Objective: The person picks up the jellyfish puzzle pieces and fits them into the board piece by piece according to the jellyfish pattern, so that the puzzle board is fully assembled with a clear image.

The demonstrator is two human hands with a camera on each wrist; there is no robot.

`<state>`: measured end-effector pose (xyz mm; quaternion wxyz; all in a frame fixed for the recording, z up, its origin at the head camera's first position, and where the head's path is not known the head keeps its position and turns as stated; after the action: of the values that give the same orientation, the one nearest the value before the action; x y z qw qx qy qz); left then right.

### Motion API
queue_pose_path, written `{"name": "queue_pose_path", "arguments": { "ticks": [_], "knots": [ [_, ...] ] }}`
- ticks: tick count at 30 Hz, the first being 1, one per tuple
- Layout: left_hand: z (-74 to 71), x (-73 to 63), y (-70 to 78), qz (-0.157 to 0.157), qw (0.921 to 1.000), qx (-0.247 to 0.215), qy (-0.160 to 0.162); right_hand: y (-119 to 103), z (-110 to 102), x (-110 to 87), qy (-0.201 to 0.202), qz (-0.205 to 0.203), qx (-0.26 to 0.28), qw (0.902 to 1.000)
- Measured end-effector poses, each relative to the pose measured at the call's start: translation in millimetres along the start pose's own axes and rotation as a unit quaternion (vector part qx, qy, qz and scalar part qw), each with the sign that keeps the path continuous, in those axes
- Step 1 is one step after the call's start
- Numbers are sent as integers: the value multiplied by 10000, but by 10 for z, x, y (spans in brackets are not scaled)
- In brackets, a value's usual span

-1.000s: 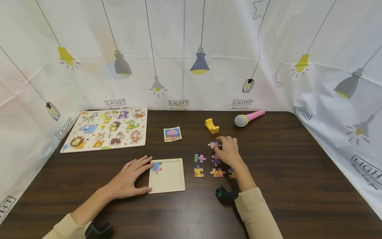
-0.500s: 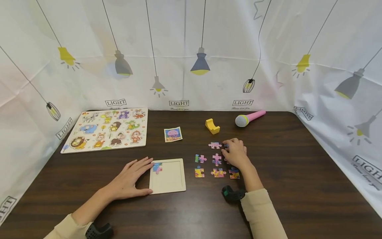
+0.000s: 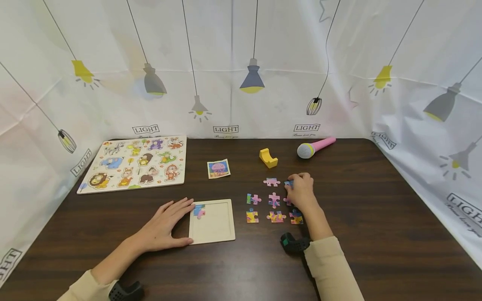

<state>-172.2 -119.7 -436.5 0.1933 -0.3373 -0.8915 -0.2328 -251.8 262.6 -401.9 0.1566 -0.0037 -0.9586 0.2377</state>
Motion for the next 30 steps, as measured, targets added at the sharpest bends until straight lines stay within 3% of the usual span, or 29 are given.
{"name": "queue_pose_path", "arguments": {
  "ticks": [3,8,23,30],
  "knots": [
    [-11,1,7,3,10000,28,-64,16,-18,-7,-4,211,-217,9995],
    [-27,2,11,-39,9999,23,-144,23,-13,-3,-13,146,-432,9990],
    [-39,25,4,-20,9999,37,-162,-20,32,11,175,272,-6,9995],
    [-24,6,6,-44,9998,6,-177,-3,34,-10,54,260,-156,9995]
  ]
}}
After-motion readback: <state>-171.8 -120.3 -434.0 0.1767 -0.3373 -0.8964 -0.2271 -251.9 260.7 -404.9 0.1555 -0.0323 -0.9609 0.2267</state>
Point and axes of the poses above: each hand's wrist, its own x-axis towards the middle knuckle, its own z-axis out of the palm, y = z × x, the point moved 3 cm from there along x, towards the middle knuckle, and after that the axes turned 14 degrees about y, right-handed, at the moved point
